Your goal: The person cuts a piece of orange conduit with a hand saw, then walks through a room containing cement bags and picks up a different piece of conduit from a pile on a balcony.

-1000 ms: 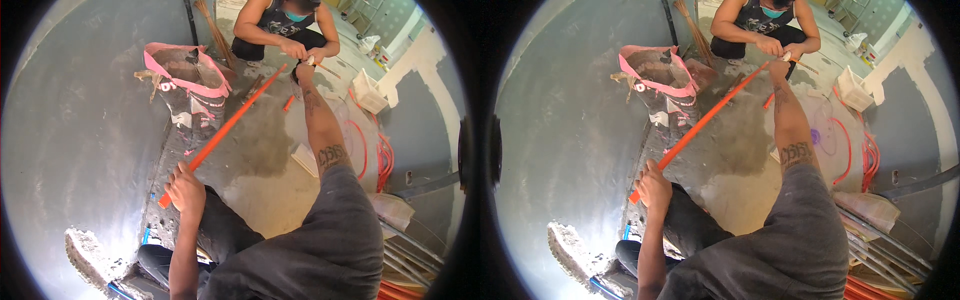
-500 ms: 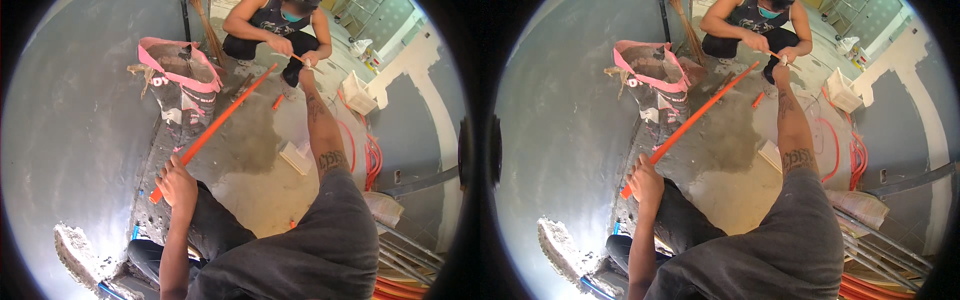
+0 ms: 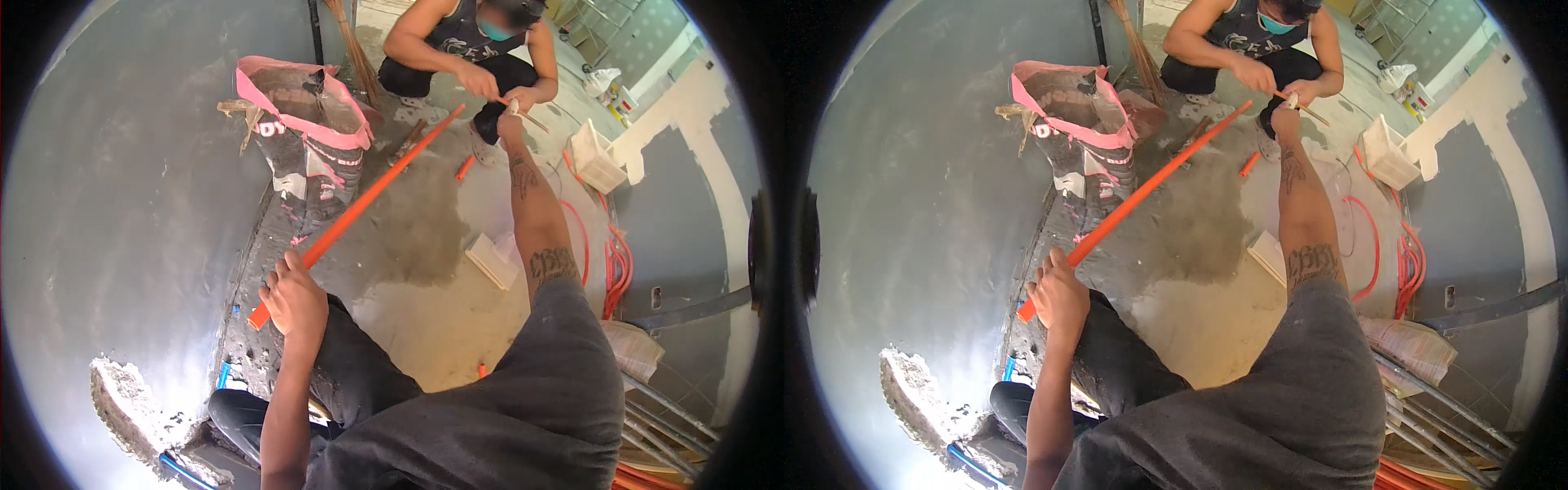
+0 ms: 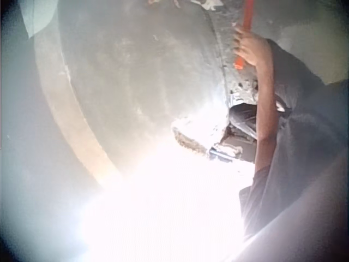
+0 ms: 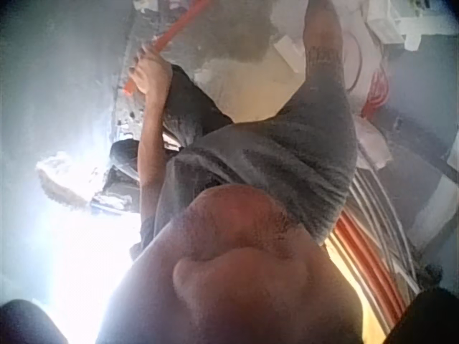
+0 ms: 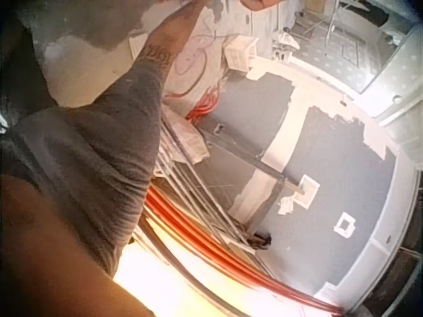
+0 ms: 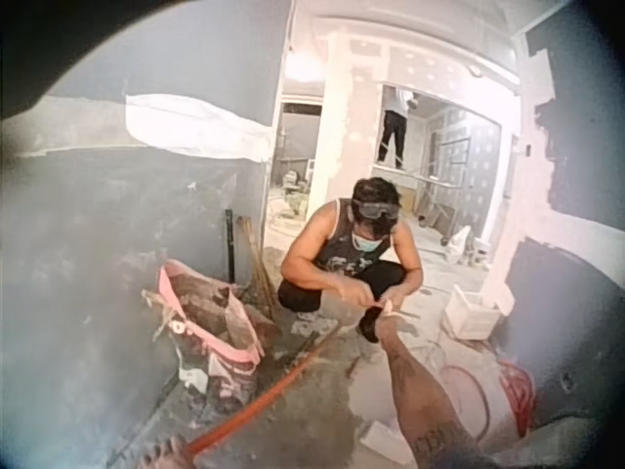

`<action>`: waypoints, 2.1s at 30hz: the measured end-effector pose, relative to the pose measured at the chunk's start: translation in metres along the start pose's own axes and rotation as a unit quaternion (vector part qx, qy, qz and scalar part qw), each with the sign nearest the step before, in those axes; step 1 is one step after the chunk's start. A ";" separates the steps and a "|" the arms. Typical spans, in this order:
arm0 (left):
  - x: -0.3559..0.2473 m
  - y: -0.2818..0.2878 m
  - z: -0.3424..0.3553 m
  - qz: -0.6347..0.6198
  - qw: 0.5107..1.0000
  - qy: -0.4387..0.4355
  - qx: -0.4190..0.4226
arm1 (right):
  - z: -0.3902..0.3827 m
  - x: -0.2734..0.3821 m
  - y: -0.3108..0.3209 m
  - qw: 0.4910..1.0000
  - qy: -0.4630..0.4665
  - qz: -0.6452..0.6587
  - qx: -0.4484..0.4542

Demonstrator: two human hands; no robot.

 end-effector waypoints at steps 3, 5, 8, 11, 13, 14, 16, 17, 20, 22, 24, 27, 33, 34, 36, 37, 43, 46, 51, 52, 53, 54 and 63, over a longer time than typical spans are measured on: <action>0.002 0.000 -0.001 -0.001 1.000 -0.003 0.000 | -0.024 -0.011 -0.028 0.999 0.022 -0.001 0.024; -0.004 0.006 0.004 -0.026 1.000 -0.004 -0.008 | -0.010 -0.036 -0.020 0.965 -0.122 0.227 -0.041; -0.010 0.001 -0.005 -0.031 0.999 -0.018 0.012 | 0.003 -0.052 -0.017 0.995 -0.080 0.063 0.008; -0.001 0.004 0.001 -0.009 1.000 -0.007 -0.025 | -0.008 -0.001 0.010 0.982 -0.116 0.124 -0.085; 0.005 0.000 -0.003 -0.003 1.000 0.003 -0.020 | -0.027 0.032 0.029 0.951 -0.178 0.242 -0.069; 0.006 0.000 -0.004 -0.004 1.000 0.000 -0.010 | -0.034 0.026 0.035 0.940 -0.222 0.255 -0.044; 0.000 0.002 -0.001 -0.010 1.000 -0.009 -0.008 | -0.024 0.013 0.048 0.951 -0.243 0.188 -0.037; -0.004 0.000 -0.002 -0.017 1.000 -0.008 -0.006 | -0.028 0.005 0.052 0.950 -0.247 0.185 -0.040; -0.004 0.003 0.000 -0.036 0.999 -0.004 0.000 | -0.020 -0.003 0.065 0.931 -0.221 0.272 -0.101; -0.005 0.000 -0.003 -0.050 0.999 -0.006 0.016 | -0.033 -0.029 0.070 0.907 -0.300 0.250 -0.157; -0.002 0.001 -0.001 -0.047 0.999 0.007 0.008 | -0.031 -0.026 0.062 0.895 -0.286 0.328 -0.094; 0.008 0.001 0.000 -0.003 1.000 0.006 -0.008 | -0.027 0.015 0.045 0.915 -0.252 0.314 -0.011; -0.017 0.003 -0.005 -0.042 0.998 -0.033 -0.017 | 0.016 -0.069 0.032 0.919 -0.215 0.327 -0.054; -0.015 0.000 -0.006 -0.031 0.999 -0.029 -0.010 | 0.014 -0.048 0.022 0.899 -0.279 0.316 -0.118; -0.005 -0.002 0.000 -0.002 1.000 -0.011 -0.013 | -0.005 0.000 0.019 0.879 -0.324 0.259 -0.236; 0.005 -0.004 -0.002 0.019 1.000 -0.008 -0.009 | -0.028 0.013 0.007 0.876 -0.335 0.268 -0.219; -0.011 0.003 -0.003 -0.028 0.999 -0.019 -0.020 | -0.007 -0.055 0.016 0.897 -0.294 0.312 -0.108; 0.003 0.003 0.004 -0.001 1.000 -0.001 -0.022 | -0.024 -0.001 0.004 0.862 -0.273 0.407 -0.129; -0.003 0.002 -0.001 -0.017 1.000 -0.009 -0.011 | -0.023 -0.008 0.021 0.822 -0.262 0.500 -0.069; 0.012 0.000 -0.001 0.011 1.000 0.007 -0.008 | -0.033 0.043 0.011 0.838 -0.273 0.472 -0.021; 0.015 0.003 0.001 0.023 1.000 0.014 -0.010 | -0.036 0.062 0.005 0.832 -0.274 0.483 -0.016; 0.018 0.002 0.001 0.035 0.999 0.023 -0.008 | -0.045 0.074 -0.007 0.808 -0.307 0.502 -0.033; 0.001 0.001 -0.002 -0.010 1.000 -0.002 -0.021 | -0.027 -0.014 -0.018 0.891 -0.215 0.389 -0.093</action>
Point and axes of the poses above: each hand's wrist, its own z-axis towards the middle knuckle, its own y-axis out of the back of the hand, x = y × z, the point moved 6 cm from there along z, towards the middle knuckle, and after that the axes turned 8 degrees about y, right-handed, at the moved point
